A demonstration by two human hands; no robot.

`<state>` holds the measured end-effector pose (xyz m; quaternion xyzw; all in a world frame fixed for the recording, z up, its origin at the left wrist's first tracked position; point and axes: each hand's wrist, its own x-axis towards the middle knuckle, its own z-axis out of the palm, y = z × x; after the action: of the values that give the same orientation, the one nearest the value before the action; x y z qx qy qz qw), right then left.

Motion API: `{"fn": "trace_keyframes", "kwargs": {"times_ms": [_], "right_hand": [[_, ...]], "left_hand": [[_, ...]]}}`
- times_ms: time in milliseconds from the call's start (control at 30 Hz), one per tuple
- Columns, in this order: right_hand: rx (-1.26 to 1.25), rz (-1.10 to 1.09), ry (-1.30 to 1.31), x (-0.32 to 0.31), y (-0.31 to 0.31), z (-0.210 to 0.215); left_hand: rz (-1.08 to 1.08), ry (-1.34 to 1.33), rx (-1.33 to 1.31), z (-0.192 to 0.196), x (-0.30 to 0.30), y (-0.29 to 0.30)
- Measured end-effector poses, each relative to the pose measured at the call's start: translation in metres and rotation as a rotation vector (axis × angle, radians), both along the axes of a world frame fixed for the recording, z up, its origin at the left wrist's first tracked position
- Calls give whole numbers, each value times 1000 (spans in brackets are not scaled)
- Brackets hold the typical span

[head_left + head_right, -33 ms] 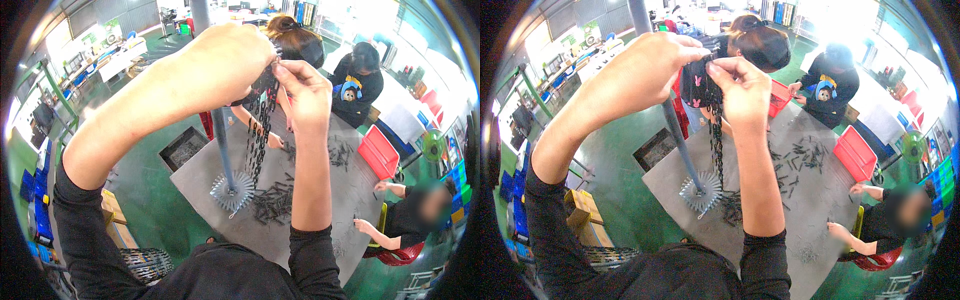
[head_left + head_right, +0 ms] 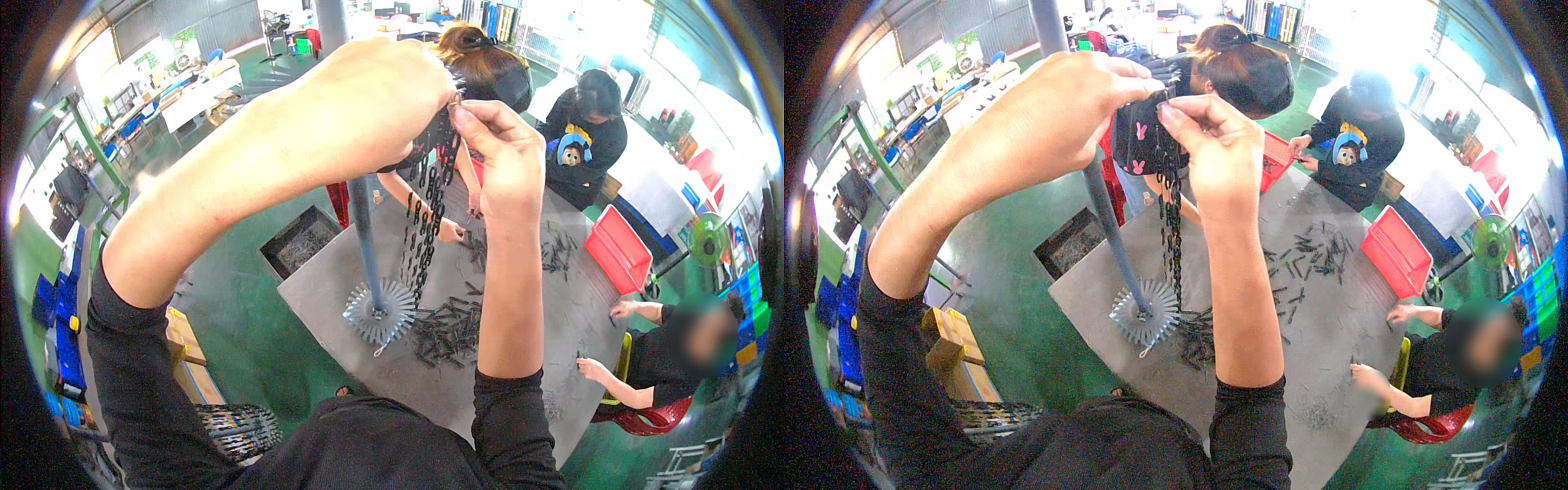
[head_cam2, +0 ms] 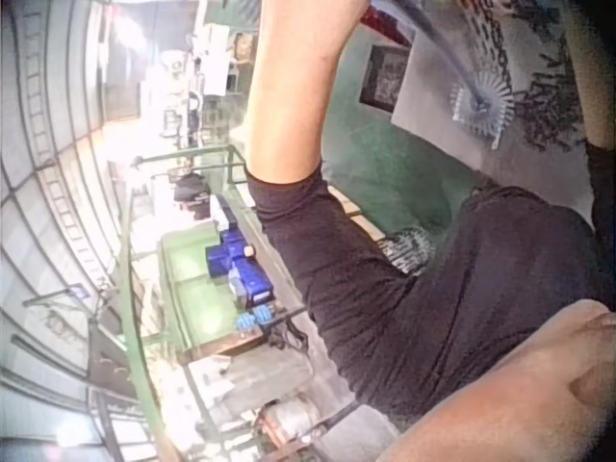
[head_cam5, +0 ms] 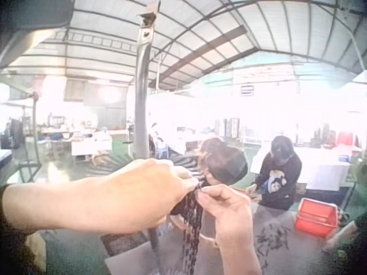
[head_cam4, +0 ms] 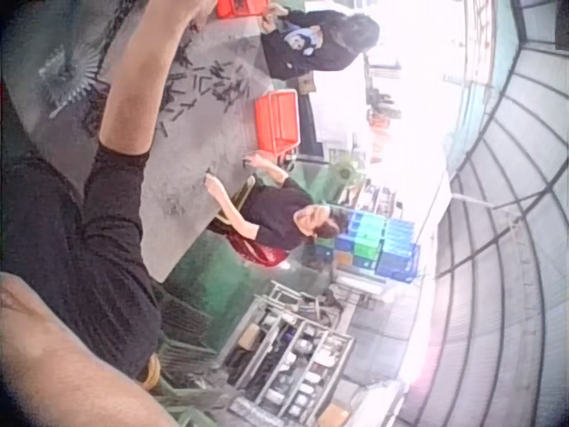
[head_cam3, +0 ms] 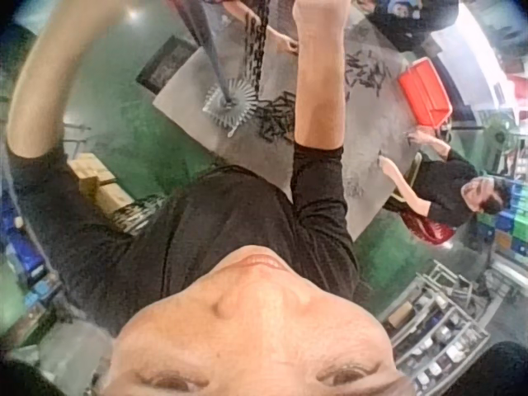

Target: The person attaches small black plastic clips to the bristles of a mop head using both hands. They repeatedly pick up clips from the table and insert them into the mop head while coworkers work nearby.

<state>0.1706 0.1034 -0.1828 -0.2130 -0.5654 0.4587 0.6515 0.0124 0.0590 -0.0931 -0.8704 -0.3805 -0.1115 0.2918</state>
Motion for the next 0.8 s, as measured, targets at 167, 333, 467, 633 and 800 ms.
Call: {"fn": "trace_keyframes", "kwargs": {"times_ms": [167,333,467,633,800], "right_hand": [[8,199,117,9,-3,-2],[49,186,188,40,7,-14],[82,-271,-224,95,26,-18],[164,-915,-893,99,14,-5],[450,-578,-449,24,-6,2]], "left_hand": [[16,44,-42,6,8,-10],[-18,7,-15,2,1,-2],[-137,-54,14,1,-11,-4],[-183,-136,-119,0,-27,3],[-127,-164,-174,5,-13,-4]]}}
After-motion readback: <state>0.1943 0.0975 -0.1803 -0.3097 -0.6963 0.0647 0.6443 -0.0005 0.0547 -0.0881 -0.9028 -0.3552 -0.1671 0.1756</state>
